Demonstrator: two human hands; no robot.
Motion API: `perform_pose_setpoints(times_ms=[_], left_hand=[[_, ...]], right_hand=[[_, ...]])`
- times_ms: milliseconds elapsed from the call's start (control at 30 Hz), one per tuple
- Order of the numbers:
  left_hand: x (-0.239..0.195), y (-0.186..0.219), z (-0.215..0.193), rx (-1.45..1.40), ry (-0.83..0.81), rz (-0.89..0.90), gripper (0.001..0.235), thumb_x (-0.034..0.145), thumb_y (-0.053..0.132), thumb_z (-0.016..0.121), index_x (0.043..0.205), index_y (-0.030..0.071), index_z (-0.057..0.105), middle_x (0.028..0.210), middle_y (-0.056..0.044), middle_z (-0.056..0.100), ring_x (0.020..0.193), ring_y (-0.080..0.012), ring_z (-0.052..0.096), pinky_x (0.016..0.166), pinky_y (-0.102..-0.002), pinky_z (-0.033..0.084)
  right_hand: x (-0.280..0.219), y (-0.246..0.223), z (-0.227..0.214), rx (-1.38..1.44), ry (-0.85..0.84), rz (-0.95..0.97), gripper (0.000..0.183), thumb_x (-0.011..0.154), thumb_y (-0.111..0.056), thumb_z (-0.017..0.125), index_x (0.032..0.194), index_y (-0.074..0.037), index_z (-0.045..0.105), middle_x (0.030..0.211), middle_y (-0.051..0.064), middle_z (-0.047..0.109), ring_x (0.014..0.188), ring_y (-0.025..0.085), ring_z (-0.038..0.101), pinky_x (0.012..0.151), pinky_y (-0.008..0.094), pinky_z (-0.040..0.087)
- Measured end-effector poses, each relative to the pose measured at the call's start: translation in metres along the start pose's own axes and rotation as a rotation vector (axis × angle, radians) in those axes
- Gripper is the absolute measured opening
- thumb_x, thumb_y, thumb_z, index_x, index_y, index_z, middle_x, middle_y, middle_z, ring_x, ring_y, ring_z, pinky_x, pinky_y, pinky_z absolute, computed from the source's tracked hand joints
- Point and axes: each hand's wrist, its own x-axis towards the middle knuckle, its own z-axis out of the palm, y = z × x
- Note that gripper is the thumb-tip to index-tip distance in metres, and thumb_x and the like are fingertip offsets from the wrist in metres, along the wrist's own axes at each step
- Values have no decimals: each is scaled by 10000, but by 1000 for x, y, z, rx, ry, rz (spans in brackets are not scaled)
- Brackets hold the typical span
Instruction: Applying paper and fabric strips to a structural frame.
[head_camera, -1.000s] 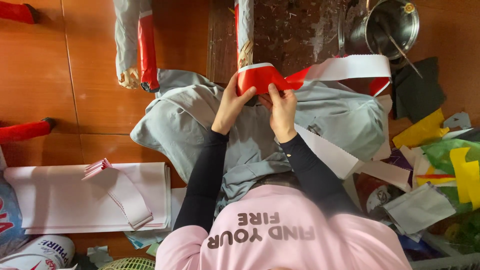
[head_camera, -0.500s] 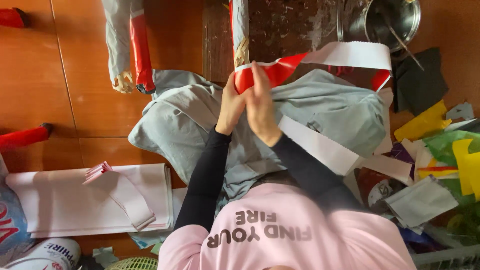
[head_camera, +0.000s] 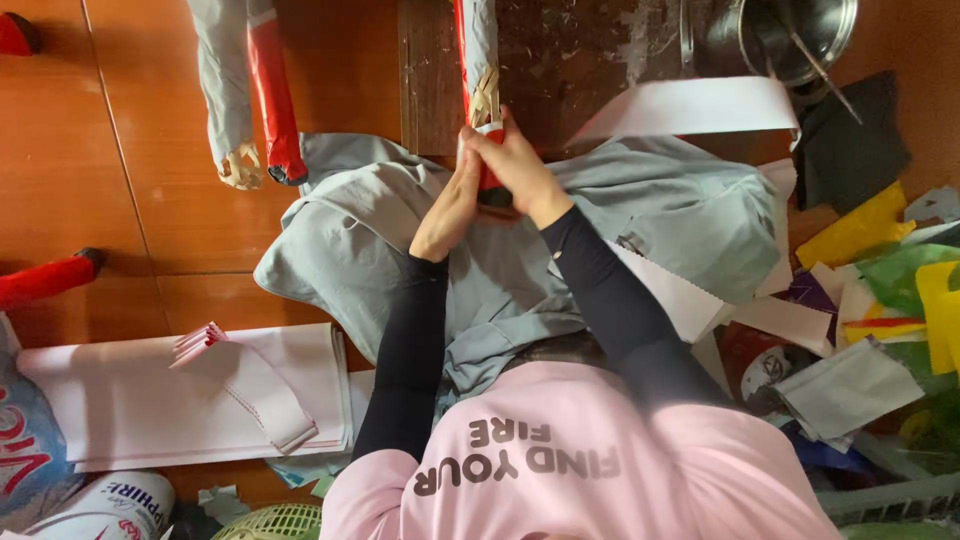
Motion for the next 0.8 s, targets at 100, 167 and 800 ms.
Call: perform_pose_setpoints(times_ms=[100, 167, 800], left_hand=[[-4, 16, 15, 127, 114, -107, 656, 1045, 500, 283, 1623, 244, 107, 1080, -215, 693, 796, -335, 727, 648, -451, 629], [1, -4, 7, 148, 132, -68, 652, 1048, 468, 321, 1625, 243, 117, 1086, -205, 693, 767, -327, 723, 629, -436, 626], [-8, 100, 3, 664, 1133, 967, 690, 1040, 49, 749, 1594, 60, 338, 1546, -159, 514, 1381, -286, 566, 1198, -387, 471]], right_hand=[[6, -23, -12, 815, -313, 563, 637, 1041, -345, 737, 1435, 104, 516, 1241, 124, 669, 1070, 198, 665, 957, 384, 550], [3, -33, -10, 830, -295, 527, 537, 1024, -341, 747, 1339, 60, 580, 1181, 93, 678, 1031, 172, 660, 920, 362, 545], [-18, -118, -9, 220, -24, -125, 830, 973, -258, 760, 1535, -42, 190, 1428, 123, 454, 1275, 279, 519, 1021, 442, 496]])
